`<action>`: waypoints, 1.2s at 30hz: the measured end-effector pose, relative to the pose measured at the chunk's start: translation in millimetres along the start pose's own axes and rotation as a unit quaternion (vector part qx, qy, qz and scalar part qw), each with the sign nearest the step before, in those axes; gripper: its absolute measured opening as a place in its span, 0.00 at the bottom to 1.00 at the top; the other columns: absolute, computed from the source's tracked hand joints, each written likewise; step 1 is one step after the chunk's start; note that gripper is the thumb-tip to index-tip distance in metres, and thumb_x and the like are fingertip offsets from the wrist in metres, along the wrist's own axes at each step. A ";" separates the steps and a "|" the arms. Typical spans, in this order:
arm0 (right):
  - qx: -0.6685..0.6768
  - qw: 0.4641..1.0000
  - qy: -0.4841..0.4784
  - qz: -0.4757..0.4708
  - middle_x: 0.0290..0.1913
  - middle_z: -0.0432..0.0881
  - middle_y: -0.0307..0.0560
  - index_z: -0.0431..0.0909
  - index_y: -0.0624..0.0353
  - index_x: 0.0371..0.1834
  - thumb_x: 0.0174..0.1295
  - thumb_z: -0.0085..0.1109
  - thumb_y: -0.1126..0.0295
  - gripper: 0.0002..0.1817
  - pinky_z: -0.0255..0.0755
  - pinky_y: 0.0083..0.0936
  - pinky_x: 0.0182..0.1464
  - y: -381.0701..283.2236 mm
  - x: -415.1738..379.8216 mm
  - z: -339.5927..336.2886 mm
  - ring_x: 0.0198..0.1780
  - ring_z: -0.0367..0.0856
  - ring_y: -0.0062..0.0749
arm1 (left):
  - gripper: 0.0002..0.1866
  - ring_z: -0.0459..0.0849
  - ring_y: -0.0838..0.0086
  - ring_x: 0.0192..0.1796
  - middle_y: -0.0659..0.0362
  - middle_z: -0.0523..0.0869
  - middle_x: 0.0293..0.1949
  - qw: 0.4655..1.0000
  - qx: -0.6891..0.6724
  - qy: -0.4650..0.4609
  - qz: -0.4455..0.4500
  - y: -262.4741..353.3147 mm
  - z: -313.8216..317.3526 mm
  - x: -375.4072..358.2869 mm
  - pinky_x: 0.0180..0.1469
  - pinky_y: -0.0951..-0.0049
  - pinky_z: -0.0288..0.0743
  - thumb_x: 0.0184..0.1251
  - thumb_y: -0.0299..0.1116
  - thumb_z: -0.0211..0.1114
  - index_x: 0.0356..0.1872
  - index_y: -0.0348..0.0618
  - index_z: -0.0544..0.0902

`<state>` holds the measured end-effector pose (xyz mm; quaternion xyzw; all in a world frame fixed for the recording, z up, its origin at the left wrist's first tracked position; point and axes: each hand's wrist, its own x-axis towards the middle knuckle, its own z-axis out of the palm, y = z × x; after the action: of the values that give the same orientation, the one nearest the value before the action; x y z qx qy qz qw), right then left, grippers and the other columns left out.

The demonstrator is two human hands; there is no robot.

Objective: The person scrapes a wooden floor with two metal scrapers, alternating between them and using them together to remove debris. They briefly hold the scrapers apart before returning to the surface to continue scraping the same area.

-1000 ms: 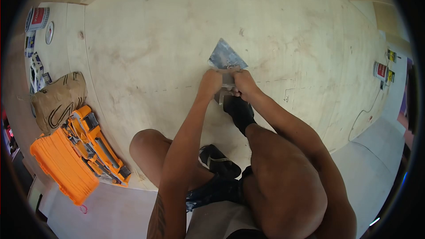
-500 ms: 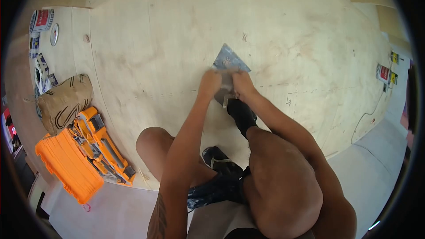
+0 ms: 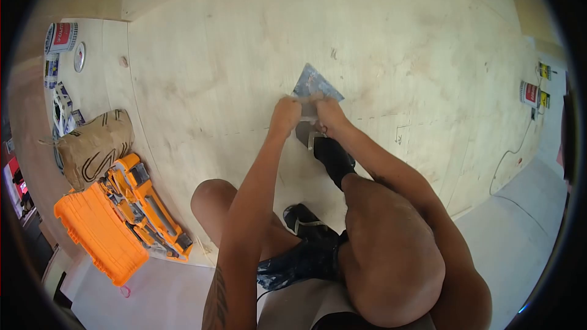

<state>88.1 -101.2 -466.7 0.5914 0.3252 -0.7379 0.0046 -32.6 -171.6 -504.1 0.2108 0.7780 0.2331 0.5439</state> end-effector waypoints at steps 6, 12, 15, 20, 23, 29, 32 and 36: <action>0.070 0.997 0.008 0.014 0.23 0.76 0.54 0.71 0.66 0.43 0.68 0.45 0.66 0.12 0.51 0.22 0.09 12.9 -0.9 -0.5 0.10 0.63 0.26 | 0.20 0.83 0.44 0.43 0.32 0.82 0.40 1.000 0.005 0.005 0.003 -2.6 1.4 -3.5 0.47 0.57 0.74 0.59 0.32 0.48 0.43 0.26 0.80; 0.049 0.998 0.025 -0.026 0.24 0.76 0.52 0.71 0.67 0.43 0.67 0.44 0.68 0.12 0.52 0.23 0.10 -6.9 17.3 16.6 0.11 0.63 0.27 | 0.17 0.84 0.49 0.36 0.36 0.83 0.30 0.994 -0.067 -0.027 -0.082 43.3 -35.8 -5.6 0.39 0.58 0.75 0.56 0.31 0.49 0.36 0.28 0.83; 0.047 0.998 0.019 -0.030 0.24 0.75 0.51 0.72 0.67 0.40 0.66 0.43 0.68 0.12 0.52 0.24 0.11 -4.2 18.7 20.5 0.11 0.63 0.28 | 0.14 0.71 0.70 0.14 0.55 0.74 0.14 0.998 -0.012 -0.027 -0.048 15.7 -28.3 21.4 0.17 0.66 0.62 0.59 0.30 0.49 0.27 0.30 0.81; 0.055 0.993 0.066 -0.083 0.17 0.73 0.53 0.74 0.69 0.37 0.64 0.42 0.70 0.13 0.52 0.28 0.08 6.5 31.9 25.2 0.08 0.64 0.31 | 0.15 0.85 0.51 0.40 0.39 0.84 0.34 0.981 0.175 -0.037 0.079 4.2 -27.7 25.1 0.46 0.58 0.76 0.56 0.30 0.51 0.28 0.27 0.83; 0.027 0.995 0.059 -0.076 0.17 0.73 0.54 0.76 0.70 0.36 0.63 0.43 0.70 0.14 0.52 0.29 0.08 -4.7 31.0 24.5 0.07 0.64 0.31 | 0.16 0.85 0.47 0.37 0.34 0.83 0.33 0.996 0.050 -0.018 -0.074 37.0 -39.2 15.1 0.39 0.57 0.78 0.58 0.31 0.52 0.30 0.24 0.82; 0.043 0.998 0.040 0.000 0.19 0.74 0.50 0.77 0.68 0.37 0.62 0.45 0.69 0.14 0.53 0.28 0.10 5.9 20.0 18.8 0.11 0.67 0.30 | 0.17 0.84 0.45 0.41 0.33 0.83 0.35 0.989 0.087 -0.057 -0.108 32.5 -32.6 9.4 0.43 0.58 0.76 0.57 0.32 0.52 0.34 0.25 0.82; 0.011 0.995 0.079 -0.060 0.17 0.73 0.52 0.74 0.69 0.35 0.62 0.44 0.70 0.12 0.56 0.27 0.10 -6.7 24.2 22.2 0.09 0.66 0.30 | 0.18 0.84 0.46 0.40 0.35 0.84 0.37 0.998 0.036 -0.005 -0.047 27.9 -30.9 15.0 0.40 0.59 0.76 0.58 0.32 0.51 0.39 0.27 0.83; 0.092 0.995 0.036 -0.019 0.19 0.74 0.51 0.72 0.67 0.35 0.66 0.44 0.67 0.12 0.53 0.25 0.10 -5.4 6.1 22.3 0.10 0.62 0.27 | 0.18 0.85 0.50 0.37 0.38 0.85 0.33 0.997 0.004 -0.019 -0.079 32.8 -31.2 -0.4 0.37 0.59 0.75 0.58 0.32 0.51 0.40 0.29 0.83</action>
<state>64.8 -105.5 -467.5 0.6094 0.2672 -0.7426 -0.0761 -59.5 -149.7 -475.0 0.1550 0.7829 0.1823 0.5742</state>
